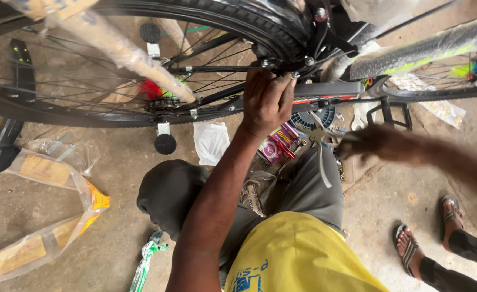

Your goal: The person assembles a bicycle by attaching the front fork and rear wheel. They use pliers and a wrench to tighten bolts and secure the components to the frame.

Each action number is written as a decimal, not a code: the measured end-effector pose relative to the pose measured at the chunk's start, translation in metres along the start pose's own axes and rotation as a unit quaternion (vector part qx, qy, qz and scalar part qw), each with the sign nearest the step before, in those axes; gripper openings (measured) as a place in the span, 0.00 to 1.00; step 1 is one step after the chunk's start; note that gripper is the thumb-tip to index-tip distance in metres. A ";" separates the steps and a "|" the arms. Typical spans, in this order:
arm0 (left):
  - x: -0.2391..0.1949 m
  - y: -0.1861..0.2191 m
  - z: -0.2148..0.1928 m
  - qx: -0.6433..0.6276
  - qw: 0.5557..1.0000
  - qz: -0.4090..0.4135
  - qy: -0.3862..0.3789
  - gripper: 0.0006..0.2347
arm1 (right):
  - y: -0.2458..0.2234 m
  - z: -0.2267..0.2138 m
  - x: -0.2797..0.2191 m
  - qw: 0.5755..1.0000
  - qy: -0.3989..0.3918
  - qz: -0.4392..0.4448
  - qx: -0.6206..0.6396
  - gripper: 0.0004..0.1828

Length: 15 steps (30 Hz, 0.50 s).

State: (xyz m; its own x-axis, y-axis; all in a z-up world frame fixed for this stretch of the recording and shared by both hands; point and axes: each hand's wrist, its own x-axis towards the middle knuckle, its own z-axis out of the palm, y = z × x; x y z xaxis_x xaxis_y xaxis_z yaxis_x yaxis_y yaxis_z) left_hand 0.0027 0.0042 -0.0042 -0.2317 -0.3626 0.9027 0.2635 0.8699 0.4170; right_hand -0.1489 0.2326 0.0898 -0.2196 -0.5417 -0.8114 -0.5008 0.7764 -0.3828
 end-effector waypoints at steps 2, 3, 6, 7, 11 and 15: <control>0.000 0.000 0.000 -0.005 1.000 -0.012 -0.001 0.07 | 0.029 0.025 -0.001 0.975 -0.059 -0.145 0.158 0.28; 0.000 0.001 -0.001 -0.007 1.000 -0.018 -0.002 0.07 | 0.038 0.037 0.003 0.946 -0.094 -0.219 0.219 0.31; -0.001 0.000 -0.003 0.005 1.000 -0.010 -0.009 0.08 | 0.045 0.050 -0.006 0.890 -0.089 -0.383 0.233 0.18; -0.002 0.002 -0.005 0.006 1.000 -0.013 -0.012 0.08 | 0.039 0.051 -0.016 0.877 -0.071 -0.428 0.208 0.11; 0.002 0.001 -0.004 0.004 1.000 -0.002 -0.010 0.08 | -0.002 0.032 -0.069 0.941 -0.023 -0.271 0.199 0.23; 0.000 -0.002 0.000 0.004 1.000 -0.013 0.005 0.07 | -0.026 0.010 -0.088 0.922 0.091 -0.336 0.170 0.23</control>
State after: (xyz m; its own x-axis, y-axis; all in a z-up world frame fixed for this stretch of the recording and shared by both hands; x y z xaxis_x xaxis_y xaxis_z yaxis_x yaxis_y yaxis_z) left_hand 0.0026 0.0023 -0.0048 -0.2294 -0.3884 0.8925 0.2499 0.8627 0.4397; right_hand -0.1083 0.2636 0.1667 -0.1081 -0.9582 -0.2649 -0.2911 0.2853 -0.9132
